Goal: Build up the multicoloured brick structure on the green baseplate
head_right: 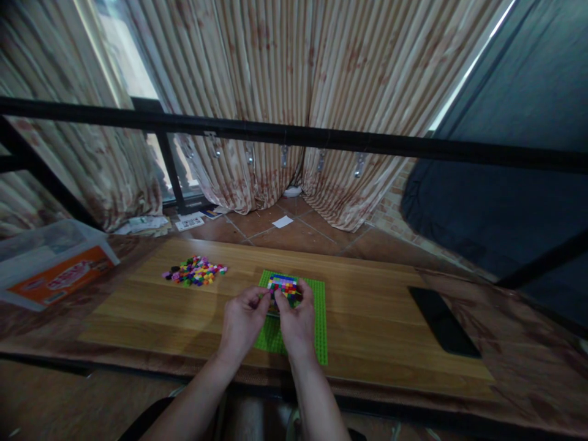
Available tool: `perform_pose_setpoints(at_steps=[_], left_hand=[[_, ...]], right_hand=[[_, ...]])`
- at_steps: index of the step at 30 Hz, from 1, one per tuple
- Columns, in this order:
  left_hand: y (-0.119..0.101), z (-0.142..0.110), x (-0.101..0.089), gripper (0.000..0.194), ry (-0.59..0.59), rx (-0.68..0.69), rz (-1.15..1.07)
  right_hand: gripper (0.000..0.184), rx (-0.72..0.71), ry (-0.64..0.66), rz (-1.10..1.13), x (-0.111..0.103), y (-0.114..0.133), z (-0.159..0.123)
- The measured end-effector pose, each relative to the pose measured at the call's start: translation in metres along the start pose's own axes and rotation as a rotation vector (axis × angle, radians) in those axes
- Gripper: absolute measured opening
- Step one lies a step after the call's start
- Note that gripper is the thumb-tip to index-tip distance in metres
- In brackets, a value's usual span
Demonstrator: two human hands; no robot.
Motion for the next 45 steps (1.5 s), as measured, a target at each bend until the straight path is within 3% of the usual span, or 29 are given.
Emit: perform_pose_setpoints(at_steps=[13,29,32,38,40,45], left_hand=[[-0.004,-0.001,-0.001,0.022,0.019,0.001,-0.039],[-0.002,-0.003,-0.003,0.023,0.03,0.029,-0.123],[0.0,-0.001,-0.004,0.02,-0.033,-0.096,-0.357],[0.005,0.008,-0.017,0.023,-0.243,-0.739,-1.222],[0.003,0.011,-0.024,0.026,-0.263,-0.803,-1.419],[-0.006,0.013,-0.034,0.038,-0.264,-0.809,-1.639]], right_hand=[[0.065,-0.03,0.015,0.017,0.012,-0.011,0.008],[0.067,0.011,-0.043,-0.045,0.016,-0.002,-0.001],[0.072,0.027,-0.012,-0.022,0.014,-0.001,-0.001],[0.066,-0.123,-0.106,-0.039,0.0,0.002,-0.004],[0.053,-0.216,-0.103,-0.074,-0.002,0.007,-0.011],[0.016,-0.511,0.087,-0.281,0.002,0.019,-0.035]])
Point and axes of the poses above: each hand's wrist, its own z-axis towards the middle knuckle, its own x-axis out of the palm, y = z × x, the point moved 1 cm from there along z, towards the middle knuckle, and after that the axes turned 13 degrees about x, right-handed, at the moved point
